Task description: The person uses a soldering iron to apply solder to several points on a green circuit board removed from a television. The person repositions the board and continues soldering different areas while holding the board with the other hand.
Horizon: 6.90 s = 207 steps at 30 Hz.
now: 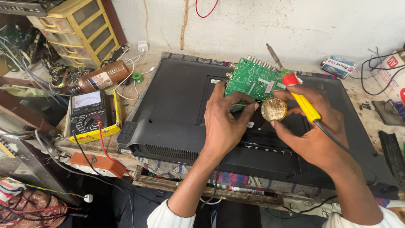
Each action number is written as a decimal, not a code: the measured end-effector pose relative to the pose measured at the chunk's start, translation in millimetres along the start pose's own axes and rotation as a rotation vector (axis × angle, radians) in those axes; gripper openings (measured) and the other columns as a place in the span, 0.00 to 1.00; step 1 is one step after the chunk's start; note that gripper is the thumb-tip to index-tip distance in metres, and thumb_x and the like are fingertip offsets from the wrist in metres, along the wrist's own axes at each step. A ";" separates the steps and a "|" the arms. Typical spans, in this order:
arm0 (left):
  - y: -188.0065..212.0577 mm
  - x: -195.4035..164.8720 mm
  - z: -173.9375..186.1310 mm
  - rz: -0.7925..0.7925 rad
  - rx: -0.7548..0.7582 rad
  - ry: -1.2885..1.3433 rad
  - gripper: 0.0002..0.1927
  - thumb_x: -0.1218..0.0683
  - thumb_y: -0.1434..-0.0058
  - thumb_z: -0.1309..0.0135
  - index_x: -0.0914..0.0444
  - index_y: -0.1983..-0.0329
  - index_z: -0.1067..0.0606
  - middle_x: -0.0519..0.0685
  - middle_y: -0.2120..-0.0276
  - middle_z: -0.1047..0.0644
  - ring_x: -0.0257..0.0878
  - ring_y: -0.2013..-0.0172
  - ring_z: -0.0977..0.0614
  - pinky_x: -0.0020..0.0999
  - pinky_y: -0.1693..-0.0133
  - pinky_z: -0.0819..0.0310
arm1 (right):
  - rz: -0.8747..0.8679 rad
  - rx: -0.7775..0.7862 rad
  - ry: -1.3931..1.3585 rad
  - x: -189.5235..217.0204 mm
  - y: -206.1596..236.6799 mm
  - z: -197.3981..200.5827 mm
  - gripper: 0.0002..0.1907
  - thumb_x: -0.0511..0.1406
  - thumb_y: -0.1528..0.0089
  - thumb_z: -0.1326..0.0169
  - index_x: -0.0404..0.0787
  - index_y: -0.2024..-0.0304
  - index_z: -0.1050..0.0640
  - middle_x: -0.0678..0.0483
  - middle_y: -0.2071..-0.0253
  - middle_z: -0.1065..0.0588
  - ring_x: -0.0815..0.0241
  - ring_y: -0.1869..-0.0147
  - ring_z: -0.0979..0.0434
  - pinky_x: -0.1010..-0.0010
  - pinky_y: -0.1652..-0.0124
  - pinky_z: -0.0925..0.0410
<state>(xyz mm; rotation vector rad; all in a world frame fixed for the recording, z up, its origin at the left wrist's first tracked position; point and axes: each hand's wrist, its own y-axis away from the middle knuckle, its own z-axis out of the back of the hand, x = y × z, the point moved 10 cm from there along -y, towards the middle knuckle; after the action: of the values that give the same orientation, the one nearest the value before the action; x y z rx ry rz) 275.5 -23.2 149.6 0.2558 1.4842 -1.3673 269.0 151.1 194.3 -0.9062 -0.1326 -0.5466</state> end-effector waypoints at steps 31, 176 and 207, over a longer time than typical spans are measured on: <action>0.9 -6.4 -2.7 -0.094 -0.028 -0.022 0.07 0.55 0.46 0.33 0.60 0.67 0.19 0.53 0.57 0.27 0.50 0.55 0.20 0.45 0.55 0.28 | -0.022 -0.042 -0.059 0.7 4.0 3.2 0.40 0.26 0.44 0.34 0.42 0.32 0.37 0.45 0.41 0.23 0.55 0.39 0.20 0.67 0.48 0.21; -10.1 -5.9 -29.3 -0.017 -0.044 -0.070 0.06 0.60 0.49 0.38 0.67 0.77 0.22 0.53 0.59 0.25 0.44 0.60 0.18 0.40 0.58 0.26 | -0.004 -0.259 -0.276 -90.3 65.1 46.3 0.10 0.35 0.34 0.41 0.37 0.55 0.27 0.35 0.50 0.19 0.63 0.61 0.15 0.83 0.73 0.30; -9.3 -6.6 -33.4 0.022 -0.023 -0.087 0.05 0.59 0.49 0.38 0.66 0.73 0.22 0.52 0.60 0.26 0.44 0.62 0.18 0.39 0.62 0.25 | 0.036 -0.131 -0.356 -89.6 36.9 47.8 0.12 0.29 0.34 0.46 0.38 0.53 0.34 0.37 0.47 0.21 0.77 0.72 0.29 0.82 0.72 0.33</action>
<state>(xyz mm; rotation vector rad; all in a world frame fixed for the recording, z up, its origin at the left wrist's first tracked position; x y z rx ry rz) 253.7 4.3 153.3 0.1954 1.4204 -1.3271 216.4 241.7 167.8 -1.1270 -0.4057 -0.3592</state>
